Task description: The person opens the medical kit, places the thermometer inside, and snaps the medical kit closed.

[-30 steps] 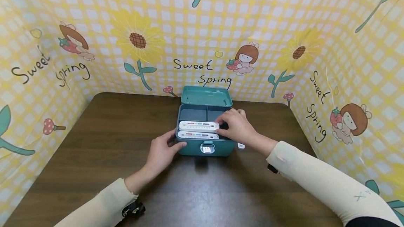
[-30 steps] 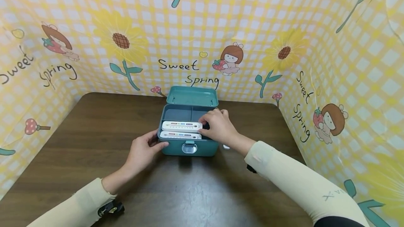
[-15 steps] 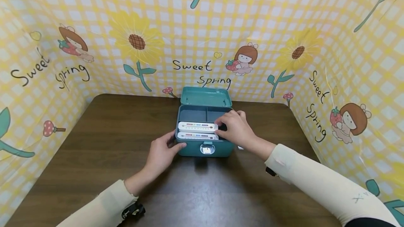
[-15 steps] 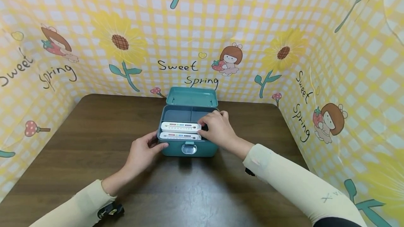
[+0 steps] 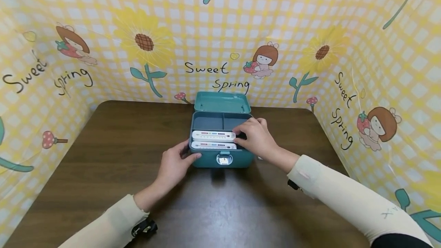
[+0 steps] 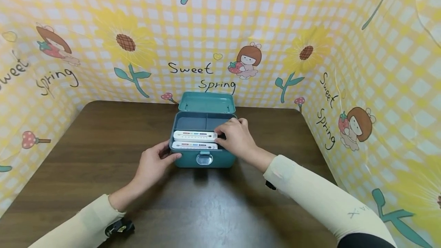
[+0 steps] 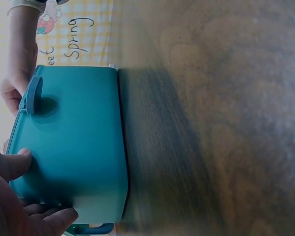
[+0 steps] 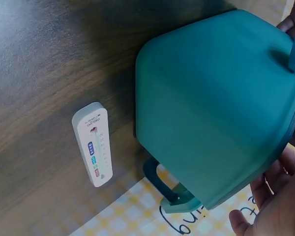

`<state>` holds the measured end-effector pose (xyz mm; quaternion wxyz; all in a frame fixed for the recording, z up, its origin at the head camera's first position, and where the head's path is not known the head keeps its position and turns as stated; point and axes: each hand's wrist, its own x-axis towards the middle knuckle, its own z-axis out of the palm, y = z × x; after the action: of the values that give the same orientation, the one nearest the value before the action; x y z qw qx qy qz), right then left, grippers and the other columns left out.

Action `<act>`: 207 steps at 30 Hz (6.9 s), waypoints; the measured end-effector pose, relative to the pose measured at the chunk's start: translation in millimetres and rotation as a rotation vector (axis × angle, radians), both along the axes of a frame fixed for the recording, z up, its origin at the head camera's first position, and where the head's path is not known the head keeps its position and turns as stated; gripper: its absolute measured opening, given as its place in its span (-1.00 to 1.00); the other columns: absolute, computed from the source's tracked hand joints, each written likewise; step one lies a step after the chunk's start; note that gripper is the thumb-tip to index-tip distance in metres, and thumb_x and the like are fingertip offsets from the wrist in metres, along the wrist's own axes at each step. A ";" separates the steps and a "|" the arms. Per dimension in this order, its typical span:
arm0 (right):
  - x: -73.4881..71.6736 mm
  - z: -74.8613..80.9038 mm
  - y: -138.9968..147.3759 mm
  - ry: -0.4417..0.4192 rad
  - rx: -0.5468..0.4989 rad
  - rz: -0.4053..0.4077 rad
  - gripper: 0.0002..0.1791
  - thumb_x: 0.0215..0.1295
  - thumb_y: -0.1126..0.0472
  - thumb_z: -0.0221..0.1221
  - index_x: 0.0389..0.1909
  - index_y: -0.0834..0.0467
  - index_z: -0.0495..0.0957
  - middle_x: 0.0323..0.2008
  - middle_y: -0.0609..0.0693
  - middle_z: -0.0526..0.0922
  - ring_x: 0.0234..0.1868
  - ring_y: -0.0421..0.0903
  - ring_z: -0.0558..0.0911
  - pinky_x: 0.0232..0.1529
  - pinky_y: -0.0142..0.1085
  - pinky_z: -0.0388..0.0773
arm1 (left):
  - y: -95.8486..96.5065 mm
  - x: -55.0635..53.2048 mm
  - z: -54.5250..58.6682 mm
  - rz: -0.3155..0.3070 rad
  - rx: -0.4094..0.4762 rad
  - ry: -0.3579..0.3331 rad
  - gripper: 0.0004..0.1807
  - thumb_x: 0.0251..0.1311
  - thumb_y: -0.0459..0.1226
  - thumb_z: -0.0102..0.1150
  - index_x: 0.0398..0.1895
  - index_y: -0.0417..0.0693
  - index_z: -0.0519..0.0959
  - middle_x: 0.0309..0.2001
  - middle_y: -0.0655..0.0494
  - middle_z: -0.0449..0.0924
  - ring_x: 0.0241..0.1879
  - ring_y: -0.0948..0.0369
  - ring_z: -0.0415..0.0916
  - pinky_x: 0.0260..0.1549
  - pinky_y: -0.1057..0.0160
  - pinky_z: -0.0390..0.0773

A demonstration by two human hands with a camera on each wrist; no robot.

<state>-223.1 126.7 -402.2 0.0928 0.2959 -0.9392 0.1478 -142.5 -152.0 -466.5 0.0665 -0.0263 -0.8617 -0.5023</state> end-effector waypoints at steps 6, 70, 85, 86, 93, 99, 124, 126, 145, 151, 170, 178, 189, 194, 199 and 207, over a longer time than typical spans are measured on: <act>-0.8 6.6 9.4 -0.069 -0.037 0.033 -0.71 0.33 0.06 0.38 0.04 0.01 0.75 -0.08 -0.18 0.78 0.01 -0.14 0.53 0.24 0.04 0.24 | 0.1 -0.3 0.6 -0.001 0.008 -0.021 -0.25 0.22 -0.04 0.45 0.43 -0.12 0.46 0.31 -0.06 0.57 0.26 0.04 0.58 0.08 0.07 0.64; 27.4 -106.1 70.9 -0.165 -0.546 -0.682 -0.50 0.27 -0.03 0.40 0.11 0.19 0.66 0.04 0.18 0.64 0.14 0.17 0.52 0.24 0.16 0.26 | -1.1 -6.1 -7.3 -0.009 0.044 0.008 -0.26 0.23 0.00 0.42 0.42 -0.11 0.47 0.29 -0.07 0.59 0.24 0.02 0.60 0.05 0.12 0.65; 27.7 -118.3 57.3 -0.174 -0.346 -0.776 -0.40 0.13 -0.12 0.48 0.11 0.15 0.68 -0.05 0.13 0.67 0.02 0.17 0.53 0.12 0.18 0.30 | 0.3 -5.7 -5.3 -0.009 0.046 -0.017 -0.25 0.23 0.01 0.42 0.42 -0.12 0.47 0.29 -0.08 0.59 0.24 0.02 0.60 0.05 0.09 0.66; 27.7 -118.8 56.7 -0.168 -0.330 -0.777 -0.39 0.13 -0.12 0.48 0.10 0.15 0.68 -0.06 0.13 0.68 0.02 0.17 0.53 0.11 0.19 0.31 | 0.3 -5.7 -5.2 -0.010 0.048 -0.016 -0.25 0.23 0.01 0.43 0.42 -0.12 0.47 0.29 -0.08 0.59 0.24 0.02 0.60 0.05 0.09 0.66; 26.4 -121.7 51.8 -0.151 -0.285 -0.806 -0.38 0.06 -0.15 0.51 0.04 0.16 0.70 -0.04 0.17 0.69 0.03 0.22 0.54 0.10 0.23 0.31 | 0.2 -6.0 -6.1 -0.005 0.047 -0.020 -0.24 0.22 0.02 0.42 0.43 -0.12 0.46 0.30 -0.09 0.58 0.25 0.01 0.59 0.06 0.08 0.65; 25.0 -124.1 48.3 -0.131 -0.285 -0.839 -0.44 0.05 -0.14 0.52 -0.05 0.15 0.72 -0.11 0.16 0.69 -0.02 0.22 0.54 0.09 0.22 0.30 | 0.1 -4.5 -5.4 0.000 0.035 -0.024 -0.24 0.24 0.02 0.41 0.43 -0.12 0.46 0.30 -0.09 0.57 0.25 -0.01 0.59 0.07 0.08 0.64; 21.6 -125.0 63.6 -0.042 -0.631 -0.905 -0.67 0.10 0.07 0.40 -0.13 0.14 0.72 -0.20 0.11 0.68 -0.05 0.15 0.53 0.05 0.13 0.28 | 0.3 -3.0 -7.5 0.004 0.035 -0.005 -0.28 0.24 -0.03 0.42 0.40 -0.14 0.49 0.29 -0.10 0.59 0.23 0.00 0.61 0.05 0.10 0.65; 21.9 -122.2 67.1 -0.018 -0.684 -0.893 -0.66 0.12 0.07 0.41 -0.12 0.15 0.72 -0.18 0.13 0.69 -0.03 0.16 0.54 0.08 0.15 0.28 | 0.6 -2.6 -7.1 0.005 0.034 -0.011 -0.27 0.24 -0.03 0.42 0.41 -0.13 0.48 0.30 -0.09 0.58 0.24 -0.01 0.60 0.05 0.10 0.65; 18.4 -44.3 109.8 -0.190 -1.006 -0.474 -0.65 0.28 0.36 0.37 0.05 0.36 0.62 -0.12 0.24 0.63 -0.19 -0.25 0.54 -0.17 -0.55 0.50 | 7.8 -0.1 -8.7 0.017 0.050 -0.006 -0.28 0.21 -0.04 0.45 0.41 -0.09 0.49 0.31 -0.06 0.57 0.24 0.01 0.60 0.05 0.12 0.65; 30.0 -3.5 115.1 -0.203 -0.791 -0.291 -0.66 0.30 0.38 0.33 0.05 0.43 0.59 -0.08 0.28 0.64 -0.14 -0.07 0.58 -0.08 -0.51 0.51 | 8.7 -2.4 -10.0 0.021 0.072 0.009 -0.26 0.21 -0.03 0.45 0.42 -0.09 0.47 0.34 -0.06 0.54 0.26 0.02 0.58 0.05 0.16 0.64; -0.2 -3.2 117.7 -0.295 -0.457 0.020 -0.73 0.22 0.15 0.47 -0.07 -0.02 0.69 -0.10 -0.09 0.64 0.03 0.09 0.55 0.09 -0.15 0.46 | 6.6 -1.9 -9.1 0.023 0.166 0.002 -0.01 0.10 0.14 0.48 0.55 0.00 0.31 0.47 0.01 0.38 0.37 0.05 0.45 0.16 0.16 0.55; -4.7 2.3 105.7 -0.281 -0.339 0.093 -0.69 0.16 0.19 0.51 -0.08 -0.05 0.70 -0.11 -0.15 0.66 0.00 0.03 0.54 0.04 -0.10 0.48 | 7.3 -4.0 -9.6 0.024 0.160 0.031 -0.03 0.12 0.15 0.46 0.55 0.01 0.31 0.47 0.03 0.39 0.37 0.07 0.46 0.16 0.17 0.56; -10.2 17.5 93.1 -0.287 -0.197 0.158 -0.70 0.14 0.17 0.51 -0.10 -0.03 0.73 -0.15 -0.21 0.69 -0.02 -0.07 0.54 0.06 -0.10 0.46 | 5.9 -3.6 -8.9 0.028 0.129 0.025 -0.04 0.13 0.16 0.44 0.54 0.00 0.32 0.46 0.01 0.40 0.37 0.07 0.46 0.16 0.17 0.56; -11.2 22.7 90.6 -0.305 -0.129 0.162 -0.72 0.15 0.14 0.50 -0.11 -0.06 0.73 -0.13 -0.21 0.69 0.02 -0.02 0.55 0.12 -0.03 0.38 | 6.4 -2.6 -10.5 0.031 0.109 0.032 -0.04 0.14 0.18 0.42 0.54 0.02 0.32 0.46 0.02 0.40 0.36 0.08 0.47 0.14 0.16 0.57; -10.9 25.3 85.4 -0.314 -0.052 0.177 -0.74 0.18 0.10 0.49 -0.11 -0.11 0.72 -0.11 -0.23 0.67 0.04 -0.10 0.53 0.19 0.00 0.29 | 6.2 -1.7 -12.8 0.024 0.121 0.040 -0.06 0.14 0.19 0.41 0.54 0.03 0.32 0.45 0.02 0.42 0.35 0.07 0.48 0.10 0.18 0.58; -8.5 32.1 68.0 -0.292 0.066 0.241 -0.72 0.18 0.07 0.49 -0.10 -0.07 0.71 -0.12 -0.23 0.65 0.03 -0.12 0.53 0.10 -0.08 0.31 | 4.8 -0.3 -13.6 0.031 0.128 0.043 -0.07 0.13 0.17 0.42 0.52 0.01 0.35 0.43 0.03 0.43 0.33 0.11 0.49 0.10 0.20 0.58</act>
<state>-231.5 194.7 -370.1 -0.0727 0.3846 -0.9047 0.1684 -142.8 -147.2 -480.1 0.0945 -0.0192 -0.8264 -0.5547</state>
